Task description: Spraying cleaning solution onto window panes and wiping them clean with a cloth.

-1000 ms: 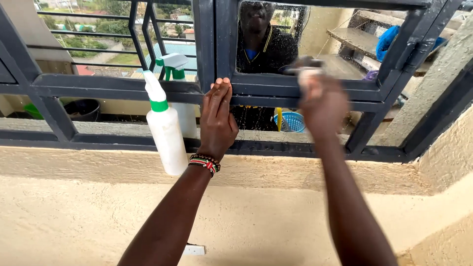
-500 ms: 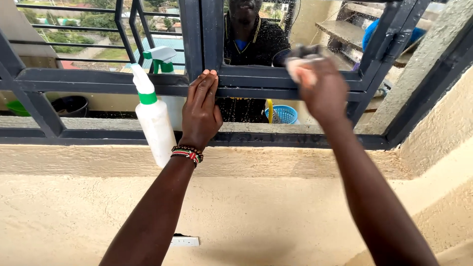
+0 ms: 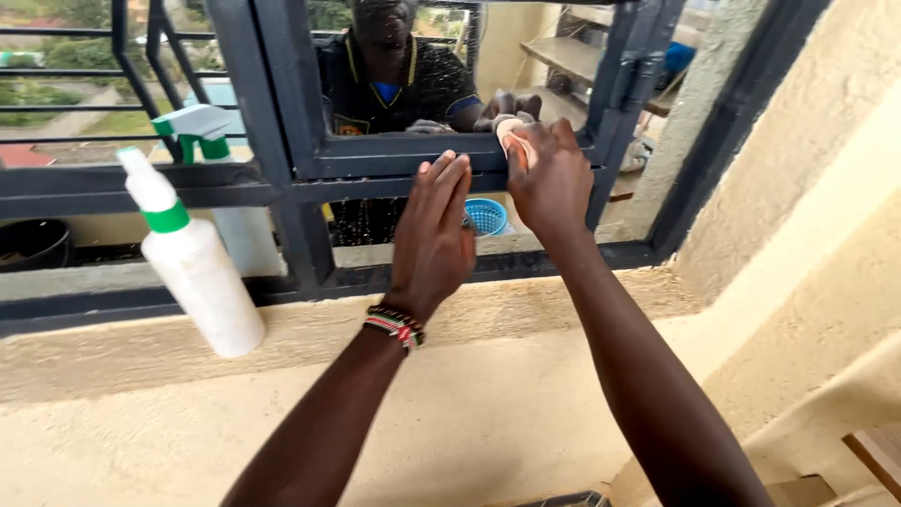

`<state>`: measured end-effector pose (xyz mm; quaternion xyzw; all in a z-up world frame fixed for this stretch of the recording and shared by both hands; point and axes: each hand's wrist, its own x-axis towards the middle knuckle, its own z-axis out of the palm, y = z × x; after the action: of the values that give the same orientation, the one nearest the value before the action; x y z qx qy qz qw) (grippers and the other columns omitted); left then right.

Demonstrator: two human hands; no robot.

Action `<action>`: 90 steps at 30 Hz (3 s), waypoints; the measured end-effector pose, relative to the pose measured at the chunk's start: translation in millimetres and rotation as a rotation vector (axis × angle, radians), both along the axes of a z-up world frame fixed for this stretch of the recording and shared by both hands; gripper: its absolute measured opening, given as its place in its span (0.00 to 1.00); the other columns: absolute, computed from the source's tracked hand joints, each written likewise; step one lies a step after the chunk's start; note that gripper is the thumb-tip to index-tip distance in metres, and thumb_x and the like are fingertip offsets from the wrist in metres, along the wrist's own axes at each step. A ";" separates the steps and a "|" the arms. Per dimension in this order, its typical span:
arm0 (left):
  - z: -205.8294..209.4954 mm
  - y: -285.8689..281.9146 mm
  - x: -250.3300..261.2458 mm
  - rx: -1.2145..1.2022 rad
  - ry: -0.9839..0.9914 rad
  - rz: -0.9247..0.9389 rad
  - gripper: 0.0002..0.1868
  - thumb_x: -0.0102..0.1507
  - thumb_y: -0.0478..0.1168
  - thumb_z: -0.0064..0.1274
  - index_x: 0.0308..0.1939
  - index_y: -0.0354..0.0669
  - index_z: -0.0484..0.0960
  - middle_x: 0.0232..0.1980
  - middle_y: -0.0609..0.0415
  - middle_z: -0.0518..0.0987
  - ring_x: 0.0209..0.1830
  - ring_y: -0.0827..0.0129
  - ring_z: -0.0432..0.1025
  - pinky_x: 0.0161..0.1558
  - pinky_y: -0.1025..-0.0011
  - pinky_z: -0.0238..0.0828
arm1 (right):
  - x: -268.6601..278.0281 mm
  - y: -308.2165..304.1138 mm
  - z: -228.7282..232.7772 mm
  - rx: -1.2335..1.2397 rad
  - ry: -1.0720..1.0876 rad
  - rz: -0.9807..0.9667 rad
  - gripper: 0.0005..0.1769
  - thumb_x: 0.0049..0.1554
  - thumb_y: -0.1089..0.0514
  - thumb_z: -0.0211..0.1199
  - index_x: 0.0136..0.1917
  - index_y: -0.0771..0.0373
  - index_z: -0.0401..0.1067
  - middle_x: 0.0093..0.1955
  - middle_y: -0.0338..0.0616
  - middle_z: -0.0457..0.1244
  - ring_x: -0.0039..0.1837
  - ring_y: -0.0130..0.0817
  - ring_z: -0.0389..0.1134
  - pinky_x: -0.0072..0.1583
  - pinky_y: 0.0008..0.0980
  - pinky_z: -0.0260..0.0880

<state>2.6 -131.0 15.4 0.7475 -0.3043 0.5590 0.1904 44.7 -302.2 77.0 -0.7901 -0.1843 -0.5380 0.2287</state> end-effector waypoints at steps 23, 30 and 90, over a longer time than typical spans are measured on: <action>7.5 -8.6 21.1 0.085 0.015 0.184 0.36 0.57 0.31 0.54 0.71 0.24 0.69 0.73 0.37 0.69 0.77 0.50 0.60 0.80 0.54 0.50 | 55.0 -46.1 -18.9 0.023 -0.156 -0.462 0.11 0.64 0.55 0.65 0.54 0.65 0.76 0.52 0.52 0.66 0.36 0.41 0.72 0.35 0.39 0.71; 67.1 72.8 -26.4 0.015 0.083 0.565 0.40 0.61 0.30 0.47 0.76 0.15 0.57 0.78 0.26 0.57 0.80 0.39 0.51 0.81 0.51 0.47 | 38.9 -85.9 -14.9 0.008 -0.139 -0.016 0.05 0.63 0.59 0.69 0.51 0.61 0.78 0.52 0.52 0.67 0.53 0.54 0.71 0.54 0.50 0.70; 33.5 106.1 -19.7 -0.143 -0.020 0.331 0.30 0.68 0.27 0.47 0.76 0.29 0.66 0.84 0.46 0.54 0.85 0.54 0.49 0.82 0.59 0.58 | 12.4 124.4 -47.9 0.064 0.190 0.839 0.11 0.65 0.56 0.62 0.58 0.63 0.75 0.55 0.47 0.65 0.57 0.42 0.64 0.60 0.45 0.67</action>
<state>-17.2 -24.8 48.9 0.7662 -0.1387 0.6104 0.1453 57.1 -177.8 29.1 -0.6852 -0.4511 -0.3288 0.4678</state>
